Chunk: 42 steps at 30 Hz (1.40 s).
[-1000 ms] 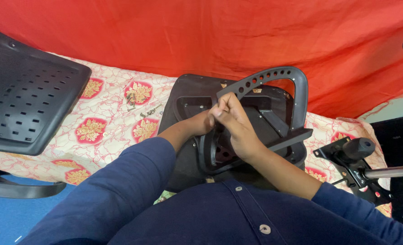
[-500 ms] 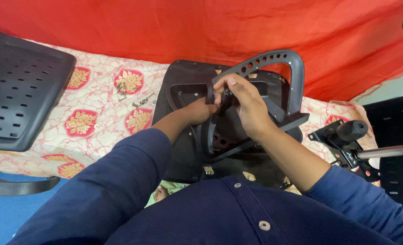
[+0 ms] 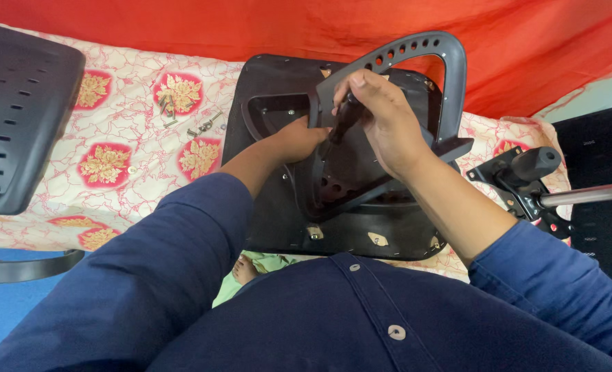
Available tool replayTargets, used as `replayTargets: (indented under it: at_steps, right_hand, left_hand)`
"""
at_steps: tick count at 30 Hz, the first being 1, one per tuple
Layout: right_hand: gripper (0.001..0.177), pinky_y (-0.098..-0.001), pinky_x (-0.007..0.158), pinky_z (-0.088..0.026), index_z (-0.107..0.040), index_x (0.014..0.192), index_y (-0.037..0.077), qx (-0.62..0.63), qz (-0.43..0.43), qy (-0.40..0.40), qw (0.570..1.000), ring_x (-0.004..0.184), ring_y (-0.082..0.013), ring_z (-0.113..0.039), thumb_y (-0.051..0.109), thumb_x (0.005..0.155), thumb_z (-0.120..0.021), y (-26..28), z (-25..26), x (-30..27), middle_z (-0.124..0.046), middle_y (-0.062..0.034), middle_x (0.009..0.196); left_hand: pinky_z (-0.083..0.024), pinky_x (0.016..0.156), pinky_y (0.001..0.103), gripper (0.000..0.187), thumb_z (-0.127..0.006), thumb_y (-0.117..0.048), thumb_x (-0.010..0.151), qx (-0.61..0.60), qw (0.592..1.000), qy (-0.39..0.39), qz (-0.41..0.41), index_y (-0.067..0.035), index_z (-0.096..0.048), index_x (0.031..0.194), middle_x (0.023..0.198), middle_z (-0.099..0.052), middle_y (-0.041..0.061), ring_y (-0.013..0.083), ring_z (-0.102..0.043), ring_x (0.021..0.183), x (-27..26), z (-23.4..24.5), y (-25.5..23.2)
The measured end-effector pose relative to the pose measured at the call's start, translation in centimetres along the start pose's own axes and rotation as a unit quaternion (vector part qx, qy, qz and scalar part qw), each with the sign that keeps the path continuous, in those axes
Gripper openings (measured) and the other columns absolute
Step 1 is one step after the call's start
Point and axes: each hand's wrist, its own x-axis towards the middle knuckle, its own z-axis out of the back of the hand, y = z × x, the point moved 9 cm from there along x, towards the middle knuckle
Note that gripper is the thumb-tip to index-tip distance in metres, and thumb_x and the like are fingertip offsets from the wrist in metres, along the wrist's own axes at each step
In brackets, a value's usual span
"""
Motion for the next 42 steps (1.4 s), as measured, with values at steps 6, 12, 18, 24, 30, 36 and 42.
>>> replayTargets:
  at_steps: [6, 12, 18, 24, 30, 36, 42]
  right_hand:
    - [0.035, -0.0351, 0.089, -0.046, -0.058, 0.105, 0.005, 0.038, 0.012, 0.014, 0.999, 0.087, -0.0193, -0.055, 0.036, 0.114, -0.044, -0.2, 0.1, -0.1, -0.057, -0.0089, 0.085]
    - [0.023, -0.0345, 0.092, -0.047, -0.045, 0.104, 0.012, 0.086, 0.035, -0.006, 0.996, 0.095, -0.0181, -0.056, 0.034, 0.112, -0.047, -0.2, 0.6, -0.5, -0.059, -0.0079, 0.092]
    - [0.024, -0.0303, 0.093, -0.041, -0.059, 0.103, 0.007, -0.006, -0.005, -0.090, 0.996, 0.099, -0.0140, -0.053, 0.028, 0.111, -0.054, -1.5, 3.0, -1.2, -0.058, -0.0026, 0.101]
    - [0.036, -0.0377, 0.093, -0.049, -0.053, 0.092, 0.006, 0.093, -0.016, -0.094, 0.991, 0.092, -0.0196, -0.056, 0.034, 0.114, -0.045, -3.9, 2.8, -2.6, -0.054, -0.0062, 0.093]
    - [0.033, -0.0406, 0.091, -0.051, -0.049, 0.090, 0.008, 0.167, -0.031, -0.149, 0.974, 0.089, -0.0236, -0.060, 0.033, 0.108, -0.039, -3.5, 4.2, -2.7, -0.056, -0.0085, 0.089]
    - [0.020, -0.0376, 0.090, -0.046, -0.046, 0.097, 0.007, 0.157, 0.038, -0.132, 0.978, 0.091, -0.0228, -0.054, 0.024, 0.108, -0.046, -0.2, 4.5, -2.0, -0.053, -0.0103, 0.093]
    - [0.019, -0.0364, 0.092, -0.045, -0.046, 0.098, 0.007, 0.124, 0.056, -0.090, 0.987, 0.094, -0.0212, -0.052, 0.023, 0.107, -0.049, 0.2, 2.4, -0.6, -0.053, -0.0097, 0.096]
  left_hand:
    - [-0.048, 0.100, 0.035, 0.057, -0.061, -0.036, 0.091, -0.058, 0.998, 0.030, -0.016, -0.008, -0.056, 0.141, 0.128, -0.069, 0.013, 0.0240, -0.065, 0.118, -0.6, -0.5, -0.8]
    - [-0.048, 0.101, 0.035, 0.057, -0.062, -0.035, 0.092, -0.054, 0.998, 0.018, -0.031, -0.007, -0.054, 0.141, 0.128, -0.069, 0.014, 0.0247, -0.064, 0.117, -0.3, -0.5, -0.8]
    - [-0.044, 0.103, 0.036, 0.058, -0.061, -0.039, 0.094, -0.018, 1.000, 0.008, 0.011, -0.009, -0.054, 0.143, 0.132, -0.066, 0.015, 0.0262, -0.061, 0.121, -0.7, -0.1, -0.6]
    - [-0.049, 0.102, 0.036, 0.059, -0.062, -0.040, 0.091, -0.020, 1.000, 0.001, 0.017, -0.008, -0.056, 0.141, 0.129, -0.070, 0.017, 0.0276, -0.066, 0.120, -1.4, 0.1, -1.2]
    - [-0.047, 0.104, 0.037, 0.060, -0.061, -0.040, 0.093, -0.012, 0.999, -0.001, 0.030, -0.009, -0.053, 0.143, 0.132, -0.067, 0.017, 0.0282, -0.064, 0.122, -1.2, 0.0, -1.0]
    - [-0.045, 0.106, 0.037, 0.061, -0.061, -0.041, 0.093, -0.001, 1.000, 0.003, 0.028, -0.011, -0.052, 0.145, 0.135, -0.065, 0.015, 0.0281, -0.061, 0.126, -1.1, 0.0, -1.0]
    - [-0.045, 0.106, 0.037, 0.062, -0.063, -0.039, 0.091, -0.018, 0.998, -0.002, 0.052, -0.011, -0.051, 0.145, 0.134, -0.065, 0.016, 0.0286, -0.061, 0.125, -0.8, 0.0, -0.7]
